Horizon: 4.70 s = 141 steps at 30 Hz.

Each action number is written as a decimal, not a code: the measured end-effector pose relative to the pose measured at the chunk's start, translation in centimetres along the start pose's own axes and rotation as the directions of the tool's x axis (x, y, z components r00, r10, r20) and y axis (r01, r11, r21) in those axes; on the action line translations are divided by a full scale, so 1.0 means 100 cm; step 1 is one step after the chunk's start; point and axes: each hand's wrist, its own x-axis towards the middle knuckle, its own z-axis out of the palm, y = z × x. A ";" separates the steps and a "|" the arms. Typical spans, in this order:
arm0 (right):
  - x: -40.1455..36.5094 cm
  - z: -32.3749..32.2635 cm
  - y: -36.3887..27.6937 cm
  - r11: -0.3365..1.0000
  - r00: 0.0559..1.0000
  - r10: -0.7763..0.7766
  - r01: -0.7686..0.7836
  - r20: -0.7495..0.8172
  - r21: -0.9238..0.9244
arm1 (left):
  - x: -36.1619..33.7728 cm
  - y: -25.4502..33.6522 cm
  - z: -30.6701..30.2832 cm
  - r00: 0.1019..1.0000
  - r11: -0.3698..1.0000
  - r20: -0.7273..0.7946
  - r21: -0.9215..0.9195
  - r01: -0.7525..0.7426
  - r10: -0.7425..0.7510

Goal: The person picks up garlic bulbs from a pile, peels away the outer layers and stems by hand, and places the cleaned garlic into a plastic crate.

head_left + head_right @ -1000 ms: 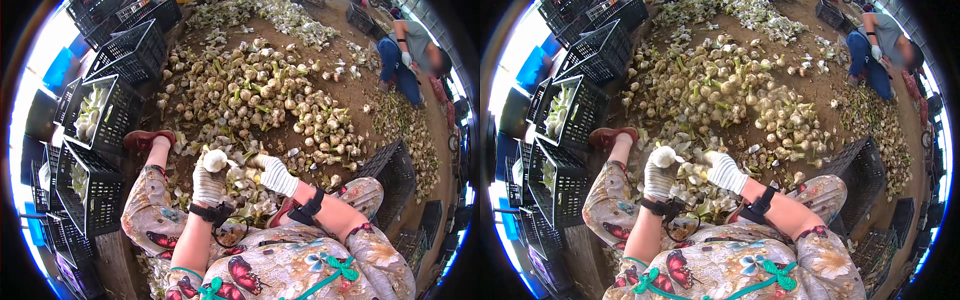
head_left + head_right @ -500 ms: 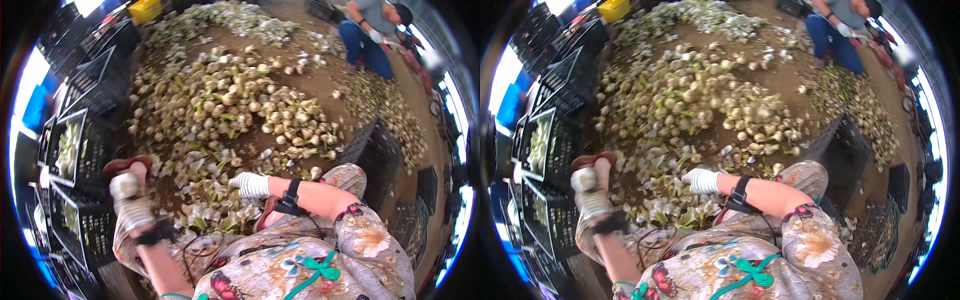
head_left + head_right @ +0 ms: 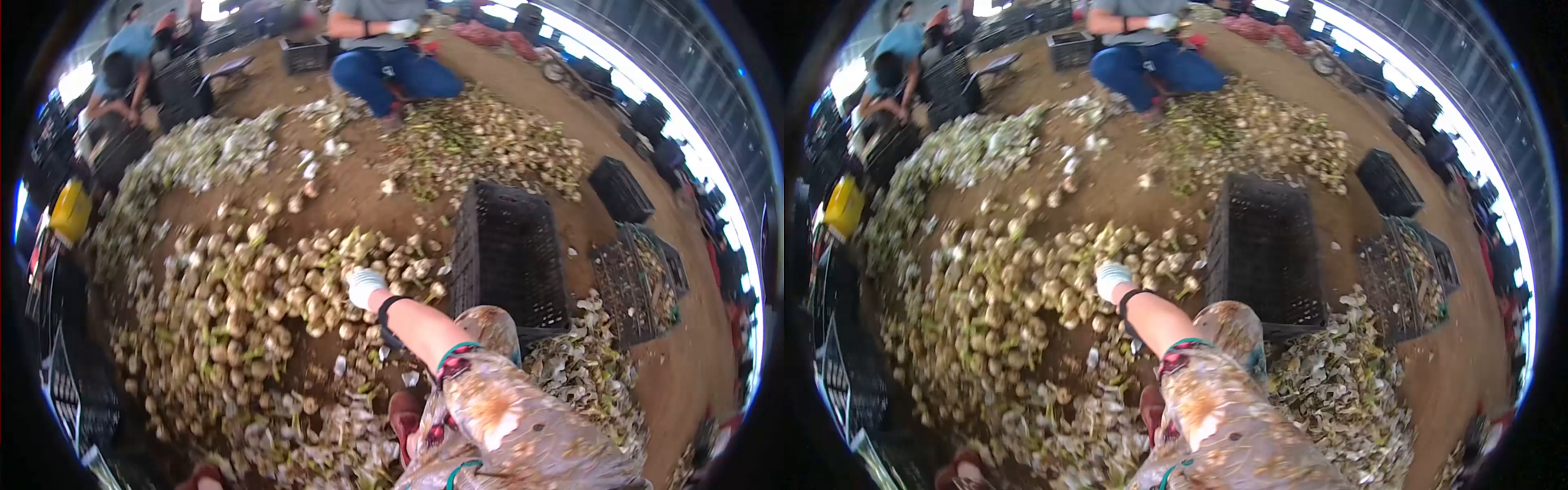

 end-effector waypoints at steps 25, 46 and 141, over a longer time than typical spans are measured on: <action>-0.106 -0.021 -0.152 -0.622 0.727 -0.617 -0.685 0.301 0.380 | -0.049 -0.058 0.093 0.848 0.829 0.326 0.518 0.208 -0.417; -0.272 -0.017 -0.173 0.216 0.627 -0.677 -0.331 0.385 0.919 | -0.091 -0.066 0.018 0.866 0.992 0.499 0.116 -0.059 -0.007; -0.226 0.059 -0.172 0.776 0.689 -0.592 0.628 0.417 0.064 | -0.050 -0.057 -0.029 0.954 0.967 0.274 -0.183 0.177 -0.123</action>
